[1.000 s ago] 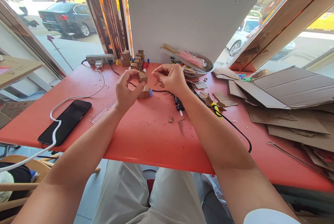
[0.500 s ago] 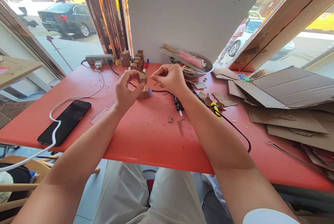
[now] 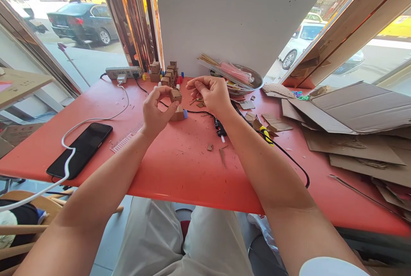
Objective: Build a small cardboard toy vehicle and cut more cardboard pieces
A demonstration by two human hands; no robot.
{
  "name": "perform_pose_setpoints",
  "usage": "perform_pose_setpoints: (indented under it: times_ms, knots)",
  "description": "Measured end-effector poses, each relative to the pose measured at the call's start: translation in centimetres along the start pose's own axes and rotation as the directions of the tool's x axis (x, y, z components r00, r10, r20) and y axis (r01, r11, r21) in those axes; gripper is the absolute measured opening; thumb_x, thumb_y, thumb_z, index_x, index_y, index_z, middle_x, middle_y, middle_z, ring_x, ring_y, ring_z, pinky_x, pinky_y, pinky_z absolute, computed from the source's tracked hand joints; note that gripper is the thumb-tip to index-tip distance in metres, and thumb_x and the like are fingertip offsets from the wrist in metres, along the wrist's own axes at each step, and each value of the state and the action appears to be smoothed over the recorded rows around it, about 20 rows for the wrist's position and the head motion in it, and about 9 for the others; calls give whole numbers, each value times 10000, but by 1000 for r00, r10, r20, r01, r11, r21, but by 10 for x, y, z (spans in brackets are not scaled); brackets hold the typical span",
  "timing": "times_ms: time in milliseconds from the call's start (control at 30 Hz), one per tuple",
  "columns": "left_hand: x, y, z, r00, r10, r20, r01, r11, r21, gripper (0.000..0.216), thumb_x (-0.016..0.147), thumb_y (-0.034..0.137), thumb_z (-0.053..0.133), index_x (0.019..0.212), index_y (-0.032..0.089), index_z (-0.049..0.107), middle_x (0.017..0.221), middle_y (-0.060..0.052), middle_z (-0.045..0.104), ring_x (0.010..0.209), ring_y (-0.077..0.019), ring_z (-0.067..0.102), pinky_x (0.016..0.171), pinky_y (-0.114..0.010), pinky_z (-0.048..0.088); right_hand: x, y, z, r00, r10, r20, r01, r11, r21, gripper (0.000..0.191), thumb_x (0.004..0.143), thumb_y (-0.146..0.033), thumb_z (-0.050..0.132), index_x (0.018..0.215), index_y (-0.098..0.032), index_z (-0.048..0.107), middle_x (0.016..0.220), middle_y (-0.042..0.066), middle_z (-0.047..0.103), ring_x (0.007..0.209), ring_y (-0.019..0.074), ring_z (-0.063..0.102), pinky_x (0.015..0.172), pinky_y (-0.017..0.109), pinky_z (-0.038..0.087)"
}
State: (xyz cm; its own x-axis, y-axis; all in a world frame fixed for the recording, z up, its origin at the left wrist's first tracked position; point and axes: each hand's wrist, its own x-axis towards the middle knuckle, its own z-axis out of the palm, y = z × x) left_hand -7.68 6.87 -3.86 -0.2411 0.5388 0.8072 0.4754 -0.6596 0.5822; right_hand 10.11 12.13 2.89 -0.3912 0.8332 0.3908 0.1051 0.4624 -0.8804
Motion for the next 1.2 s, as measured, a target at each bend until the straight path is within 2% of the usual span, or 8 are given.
perform_pose_setpoints:
  times_ms: [367, 433, 600, 700, 933, 1000, 1100, 1200]
  knots:
    - [0, 0, -1, 1000, 15, 8, -15, 1000, -15, 267, 787, 295, 758, 1042, 260, 687, 933, -20, 774, 859, -203, 771, 894, -389, 683, 0, 7, -13, 999, 20, -50, -32, 965, -260, 279, 806, -270, 895, 630, -207, 689, 665, 41, 738, 681, 213, 736, 755, 378, 659]
    - [0, 0, -1, 1000, 14, 9, -14, 1000, -17, 264, 785, 292, 757, 1039, 258, 691, 930, -21, 780, 850, -202, 772, 885, -384, 686, 0, 10, -16, 1000, -19, -3, 16, 938, -347, 73, 808, -143, 831, 783, -198, 789, 841, 71, 822, 798, 227, 773, 910, 411, 658]
    - [0, -2, -2, 999, -30, 14, 31, 999, -10, 279, 789, 333, 790, 1032, 258, 676, 963, -31, 795, 901, -218, 787, 912, -390, 682, -3, 2, -11, 982, 21, 190, 17, 981, -194, 289, 842, -101, 755, 1106, -210, 802, 1154, 93, 859, 954, 200, 797, 929, 361, 657]
    - [1, -4, -3, 1000, -28, -4, 28, 999, -16, 261, 799, 347, 772, 1031, 256, 697, 960, -30, 796, 907, -212, 782, 904, -375, 677, -7, -11, -4, 917, 188, 351, -177, 982, -64, 58, 958, -202, 723, 931, -194, 772, 1022, 88, 867, 823, 152, 774, 723, 242, 614]
    - [4, -11, -5, 997, -61, -53, 63, 998, 32, 229, 780, 358, 791, 963, 260, 694, 925, -16, 802, 862, -204, 766, 866, -359, 672, -15, -22, 4, 713, 128, 689, -228, 972, 56, 475, 783, -613, 934, 768, -187, 723, 582, -59, 611, 496, 62, 427, 460, 204, 332]
    - [5, -12, -5, 994, -81, -67, 83, 996, 27, 217, 763, 333, 780, 947, 258, 692, 917, -14, 804, 851, -198, 764, 859, -350, 671, -7, -19, -8, 808, 77, 585, -170, 980, 107, 531, 836, -689, 869, 745, -205, 667, 538, -88, 497, 479, 64, 385, 469, 213, 335]
    - [5, -12, -5, 991, -112, -71, 113, 994, 14, 217, 743, 301, 770, 938, 255, 687, 894, -12, 793, 840, -195, 764, 852, -346, 671, 14, -6, -46, 993, 31, 112, -39, 997, 70, 509, 977, -665, 740, 744, -237, 594, 566, -73, 488, 494, 93, 466, 513, 233, 402]
    - [5, -12, -4, 990, -129, -61, 130, 991, 18, 212, 746, 287, 770, 934, 258, 677, 887, -9, 785, 838, -197, 767, 852, -350, 673, 32, 12, -98, 966, -114, -230, 61, 972, -226, 561, 1097, -603, 573, 668, -244, 532, 556, -35, 501, 519, 133, 559, 565, 280, 450]
